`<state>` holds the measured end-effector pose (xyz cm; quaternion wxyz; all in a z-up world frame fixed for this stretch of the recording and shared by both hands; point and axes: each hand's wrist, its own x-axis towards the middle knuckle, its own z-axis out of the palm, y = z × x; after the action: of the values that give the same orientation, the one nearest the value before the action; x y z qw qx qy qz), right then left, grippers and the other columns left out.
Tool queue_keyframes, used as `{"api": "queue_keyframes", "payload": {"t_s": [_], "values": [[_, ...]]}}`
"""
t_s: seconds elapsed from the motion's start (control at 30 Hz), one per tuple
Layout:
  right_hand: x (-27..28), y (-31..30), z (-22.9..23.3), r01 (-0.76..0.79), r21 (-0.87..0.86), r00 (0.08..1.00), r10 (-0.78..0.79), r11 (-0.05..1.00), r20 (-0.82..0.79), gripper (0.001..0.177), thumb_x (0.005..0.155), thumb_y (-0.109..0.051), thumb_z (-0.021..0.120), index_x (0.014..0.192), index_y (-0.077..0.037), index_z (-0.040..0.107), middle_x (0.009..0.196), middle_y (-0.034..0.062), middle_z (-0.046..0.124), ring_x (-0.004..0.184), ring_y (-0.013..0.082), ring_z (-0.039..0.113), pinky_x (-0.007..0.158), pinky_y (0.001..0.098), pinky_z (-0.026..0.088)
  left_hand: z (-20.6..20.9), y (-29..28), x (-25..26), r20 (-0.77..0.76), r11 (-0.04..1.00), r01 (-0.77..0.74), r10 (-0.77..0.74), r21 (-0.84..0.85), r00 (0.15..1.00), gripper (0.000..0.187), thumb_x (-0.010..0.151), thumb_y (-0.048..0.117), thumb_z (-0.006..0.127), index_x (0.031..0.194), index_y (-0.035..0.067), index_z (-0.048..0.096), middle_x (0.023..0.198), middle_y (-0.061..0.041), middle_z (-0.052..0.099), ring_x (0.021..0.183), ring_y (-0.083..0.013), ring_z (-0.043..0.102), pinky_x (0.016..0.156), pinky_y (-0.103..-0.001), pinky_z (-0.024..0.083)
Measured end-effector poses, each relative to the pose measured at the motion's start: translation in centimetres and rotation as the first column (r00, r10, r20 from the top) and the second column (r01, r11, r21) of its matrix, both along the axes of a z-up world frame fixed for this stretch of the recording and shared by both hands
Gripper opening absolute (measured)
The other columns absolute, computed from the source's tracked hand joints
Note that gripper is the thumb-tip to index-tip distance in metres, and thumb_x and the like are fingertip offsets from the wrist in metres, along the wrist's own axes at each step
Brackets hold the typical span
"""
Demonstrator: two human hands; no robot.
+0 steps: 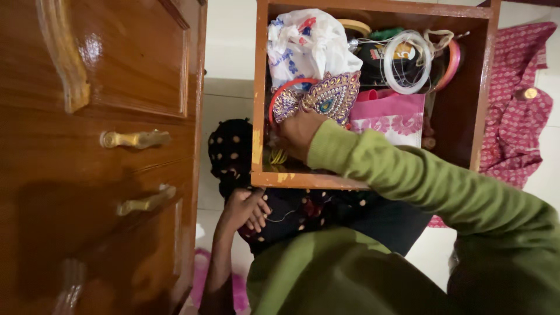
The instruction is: The person organizes jewelry and accessories in a wooden drawer, removing items to the floor, placing small items into a plastic bag, and rearranging containers within the drawer.
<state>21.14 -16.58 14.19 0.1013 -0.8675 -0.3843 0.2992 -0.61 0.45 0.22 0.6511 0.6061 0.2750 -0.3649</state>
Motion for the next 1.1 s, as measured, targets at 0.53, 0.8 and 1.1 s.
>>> {"api": "queue_keyframes", "payload": {"t_s": [0.53, 0.8, 1.1], "values": [[-1.0, -27.1, 12.4, 0.401, 0.584, 0.856, -0.515, 0.706, 0.035, 0.016, 0.108, -0.011, 0.062, 0.109, 0.002, 0.072, 0.099, 0.0171, 0.075, 0.083, 0.0198, 0.076, 0.071, 0.0318, 0.064, 12.2, -8.9, 0.7, 0.114, 0.637, 0.284, -0.509, 0.717, 0.853, 0.038, 0.098, 0.048, 0.057, 0.094, 0.013, 0.071, 0.083, -0.017, 0.074, 0.084, -0.0431, 0.069, 0.073, -0.053, 0.052], [-3.7, -45.9, -0.2, 0.756, 0.655, 0.349, -0.853, 0.011, -0.387, 0.015, 0.118, -0.007, 0.063, 0.113, 0.006, 0.069, 0.092, 0.0134, 0.072, 0.079, 0.0155, 0.070, 0.073, 0.0280, 0.056, 20.2, -14.6, 3.4, 0.715, 0.750, 0.049, -0.647, 0.660, 0.266, 0.011, 0.088, 0.015, 0.074, 0.093, 0.007, 0.070, 0.087, -0.009, 0.074, 0.080, -0.0292, 0.073, 0.073, -0.043, 0.056], [-5.6, -55.5, -23.4, 0.920, 0.382, 0.052, -0.933, -0.093, -0.355, 0.018, 0.097, -0.015, 0.074, 0.114, -0.007, 0.075, 0.099, 0.0087, 0.076, 0.085, 0.0169, 0.070, 0.070, 0.0300, 0.056, 19.7, -20.0, 9.8, 0.641, 0.551, -0.370, -0.743, 0.748, 0.191, 0.020, 0.090, 0.009, 0.072, 0.108, 0.002, 0.070, 0.109, -0.012, 0.071, 0.104, -0.0328, 0.067, 0.094, -0.046, 0.050]]}}
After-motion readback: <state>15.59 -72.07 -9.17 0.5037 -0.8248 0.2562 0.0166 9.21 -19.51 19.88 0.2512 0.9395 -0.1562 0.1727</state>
